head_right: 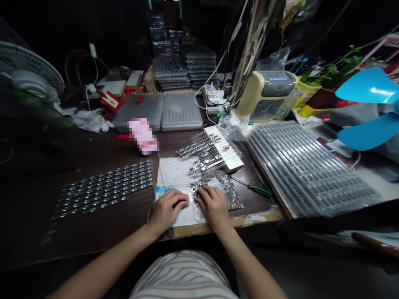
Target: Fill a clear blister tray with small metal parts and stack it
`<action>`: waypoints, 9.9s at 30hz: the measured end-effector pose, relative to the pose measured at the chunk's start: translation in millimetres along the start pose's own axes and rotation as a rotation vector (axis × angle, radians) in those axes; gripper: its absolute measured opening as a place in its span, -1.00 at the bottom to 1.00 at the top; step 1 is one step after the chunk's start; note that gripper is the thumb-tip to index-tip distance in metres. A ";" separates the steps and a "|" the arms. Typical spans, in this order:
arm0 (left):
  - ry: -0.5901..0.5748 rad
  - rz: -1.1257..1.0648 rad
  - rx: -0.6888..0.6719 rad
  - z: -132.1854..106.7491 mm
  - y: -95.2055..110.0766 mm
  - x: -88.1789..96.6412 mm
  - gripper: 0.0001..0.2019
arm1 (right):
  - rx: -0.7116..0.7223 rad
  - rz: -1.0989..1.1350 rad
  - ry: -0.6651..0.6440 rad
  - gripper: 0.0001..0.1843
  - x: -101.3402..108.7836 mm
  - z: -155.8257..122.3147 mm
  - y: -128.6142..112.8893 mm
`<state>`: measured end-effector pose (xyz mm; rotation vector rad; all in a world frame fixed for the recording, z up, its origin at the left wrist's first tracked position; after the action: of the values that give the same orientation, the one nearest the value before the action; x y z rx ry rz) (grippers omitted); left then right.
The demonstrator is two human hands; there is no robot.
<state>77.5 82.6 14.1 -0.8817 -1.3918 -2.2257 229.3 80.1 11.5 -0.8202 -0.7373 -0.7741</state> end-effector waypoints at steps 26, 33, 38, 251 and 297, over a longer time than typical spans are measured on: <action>0.326 0.428 0.220 -30.9 -71.3 114.7 -0.94 | -0.009 0.213 0.107 -0.79 5.5 3.2 -5.4; 0.376 0.618 0.236 -72.9 -91.2 139.0 -0.90 | -0.024 0.321 -0.051 -0.82 -17.5 17.1 -43.9; 0.414 0.626 0.215 -71.6 -85.7 151.1 -0.88 | 0.042 0.264 -0.032 -0.82 -22.7 18.0 -50.6; 0.005 0.007 0.113 -12.3 -16.2 14.3 -0.85 | -0.120 0.327 -0.029 -0.74 7.9 -4.4 -5.7; -0.003 -0.001 0.044 0.2 -1.2 -1.9 -0.90 | -0.057 0.086 0.026 -0.83 7.3 -3.4 2.0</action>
<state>78.2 83.3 12.0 -0.8700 -1.4374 -2.1868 235.5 75.9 15.0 -0.8863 -0.6553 -0.7295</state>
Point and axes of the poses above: each hand's wrist, its own z-axis towards the middle knuckle, its own x-axis out of the back of the hand, y = z × x, the point moved 7 cm from there along z, towards the middle knuckle, and after that the axes turned 1 degree about z, right-handed, at the moved point
